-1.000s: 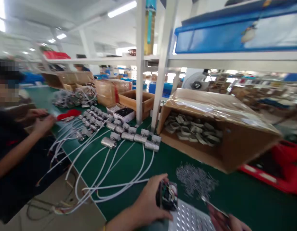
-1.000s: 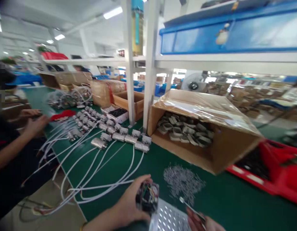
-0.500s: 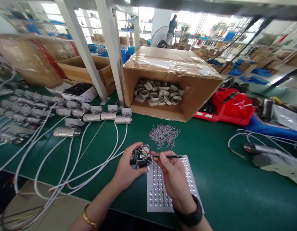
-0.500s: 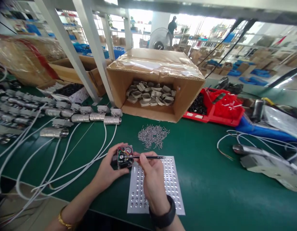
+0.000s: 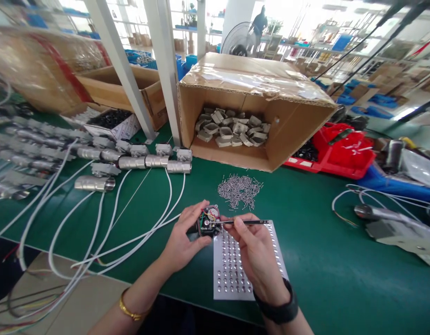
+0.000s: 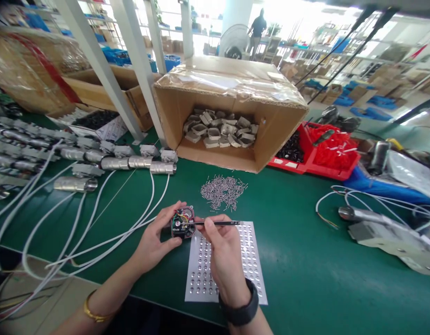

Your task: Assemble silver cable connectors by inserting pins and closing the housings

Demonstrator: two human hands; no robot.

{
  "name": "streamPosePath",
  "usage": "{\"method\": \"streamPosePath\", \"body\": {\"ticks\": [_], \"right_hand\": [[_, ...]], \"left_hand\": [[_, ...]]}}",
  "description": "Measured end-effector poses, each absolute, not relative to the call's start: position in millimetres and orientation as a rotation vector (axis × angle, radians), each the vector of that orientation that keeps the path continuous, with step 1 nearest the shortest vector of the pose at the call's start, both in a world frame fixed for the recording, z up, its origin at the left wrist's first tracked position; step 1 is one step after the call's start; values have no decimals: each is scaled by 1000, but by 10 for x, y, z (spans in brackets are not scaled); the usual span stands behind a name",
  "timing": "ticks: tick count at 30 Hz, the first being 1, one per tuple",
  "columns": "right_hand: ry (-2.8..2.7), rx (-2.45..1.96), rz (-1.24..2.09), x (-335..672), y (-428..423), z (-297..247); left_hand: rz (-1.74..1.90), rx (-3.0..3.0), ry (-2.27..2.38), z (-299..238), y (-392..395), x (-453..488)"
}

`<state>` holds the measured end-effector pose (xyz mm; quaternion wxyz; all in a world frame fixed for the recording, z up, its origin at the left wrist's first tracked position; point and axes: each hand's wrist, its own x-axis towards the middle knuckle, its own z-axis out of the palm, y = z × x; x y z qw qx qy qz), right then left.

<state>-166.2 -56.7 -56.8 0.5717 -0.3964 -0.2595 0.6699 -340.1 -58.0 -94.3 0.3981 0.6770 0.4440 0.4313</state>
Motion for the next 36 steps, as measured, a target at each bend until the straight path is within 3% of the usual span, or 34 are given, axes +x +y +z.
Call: {"method": "streamPosePath", "body": {"ticks": [27,36], "right_hand": [[-702,-1008,1486,-1686,-607,-568],[-695,-1029,1465,-1689,-604,-577]], "left_hand": [[1120,1670,1150,-961,-606,-3356],[1437,1672,1095,-1057,-616,-3301]]}}
